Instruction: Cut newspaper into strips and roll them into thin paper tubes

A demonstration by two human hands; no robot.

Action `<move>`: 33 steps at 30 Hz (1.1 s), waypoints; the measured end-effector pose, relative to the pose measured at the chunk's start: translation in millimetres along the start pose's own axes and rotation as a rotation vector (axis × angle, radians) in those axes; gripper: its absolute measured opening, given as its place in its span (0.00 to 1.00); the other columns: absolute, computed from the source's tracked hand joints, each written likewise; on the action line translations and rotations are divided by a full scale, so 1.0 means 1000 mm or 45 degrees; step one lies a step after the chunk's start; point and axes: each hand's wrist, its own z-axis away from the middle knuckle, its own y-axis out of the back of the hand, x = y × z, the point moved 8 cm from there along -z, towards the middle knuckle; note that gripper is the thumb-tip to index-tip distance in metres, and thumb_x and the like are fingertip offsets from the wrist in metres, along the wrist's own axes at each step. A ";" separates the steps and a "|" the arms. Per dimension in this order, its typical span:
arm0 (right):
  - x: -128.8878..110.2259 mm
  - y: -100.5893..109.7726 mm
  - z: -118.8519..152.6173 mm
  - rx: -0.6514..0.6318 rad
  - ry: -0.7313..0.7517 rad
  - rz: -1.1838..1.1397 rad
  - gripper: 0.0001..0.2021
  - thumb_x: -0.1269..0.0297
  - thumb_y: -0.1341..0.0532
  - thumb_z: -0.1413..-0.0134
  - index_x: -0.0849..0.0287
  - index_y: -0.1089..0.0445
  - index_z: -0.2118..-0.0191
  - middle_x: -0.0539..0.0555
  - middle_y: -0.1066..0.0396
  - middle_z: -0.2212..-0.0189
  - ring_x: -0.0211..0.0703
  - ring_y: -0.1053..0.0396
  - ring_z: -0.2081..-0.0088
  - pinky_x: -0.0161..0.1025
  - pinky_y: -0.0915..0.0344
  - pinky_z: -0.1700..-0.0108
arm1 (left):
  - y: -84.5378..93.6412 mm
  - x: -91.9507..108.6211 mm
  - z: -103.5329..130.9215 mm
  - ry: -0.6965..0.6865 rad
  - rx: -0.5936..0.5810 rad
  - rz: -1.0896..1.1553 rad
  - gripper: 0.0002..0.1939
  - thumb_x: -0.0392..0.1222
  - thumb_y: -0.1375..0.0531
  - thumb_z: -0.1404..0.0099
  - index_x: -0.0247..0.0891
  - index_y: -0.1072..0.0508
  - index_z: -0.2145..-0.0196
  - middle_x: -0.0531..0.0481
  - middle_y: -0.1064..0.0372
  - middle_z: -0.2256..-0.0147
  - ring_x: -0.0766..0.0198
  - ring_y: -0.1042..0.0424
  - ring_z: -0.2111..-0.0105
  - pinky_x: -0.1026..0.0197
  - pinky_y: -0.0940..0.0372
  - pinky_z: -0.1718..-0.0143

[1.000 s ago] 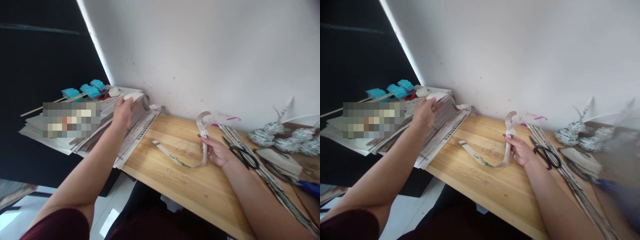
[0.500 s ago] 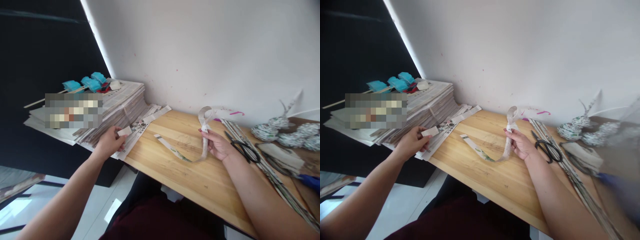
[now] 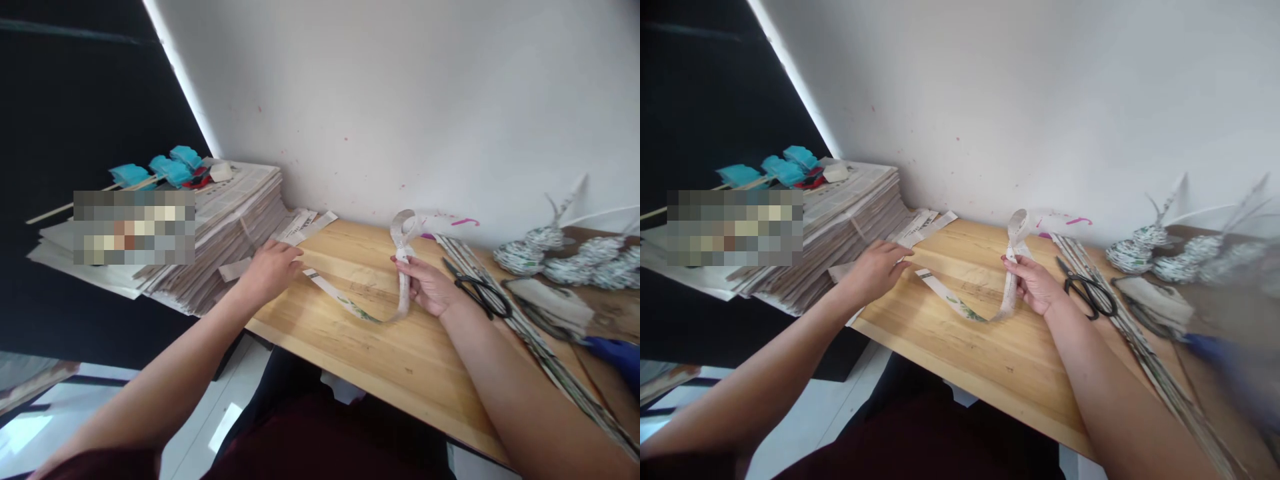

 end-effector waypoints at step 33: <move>-0.010 -0.006 0.003 -0.171 0.084 -0.150 0.22 0.62 0.24 0.62 0.57 0.26 0.58 0.41 0.38 0.81 0.28 0.44 0.82 0.28 0.55 0.84 | -0.025 0.140 -0.001 -0.516 -0.458 0.905 0.47 0.59 0.32 0.45 0.39 0.41 0.34 0.39 0.27 0.47 0.47 0.31 0.46 0.47 0.38 0.45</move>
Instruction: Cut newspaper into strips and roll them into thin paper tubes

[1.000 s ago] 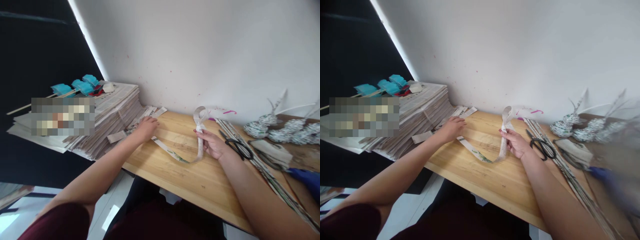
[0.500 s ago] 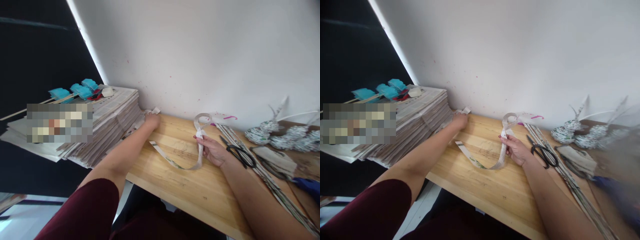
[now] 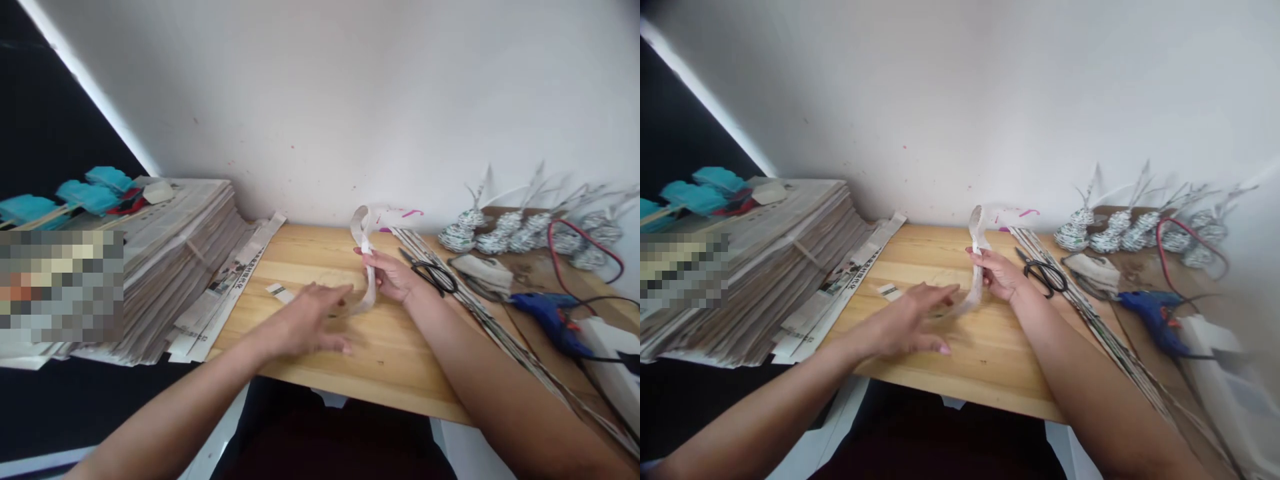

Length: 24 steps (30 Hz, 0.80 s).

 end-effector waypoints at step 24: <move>-0.031 0.025 -0.003 0.256 0.424 -0.018 0.14 0.55 0.29 0.51 0.57 0.29 0.66 0.47 0.28 0.76 0.37 0.30 0.78 0.35 0.34 0.74 | -0.169 -0.089 0.112 0.446 -0.214 0.102 0.10 0.44 0.42 0.34 0.47 0.21 0.59 0.45 0.23 0.53 0.47 0.27 0.48 0.47 0.36 0.44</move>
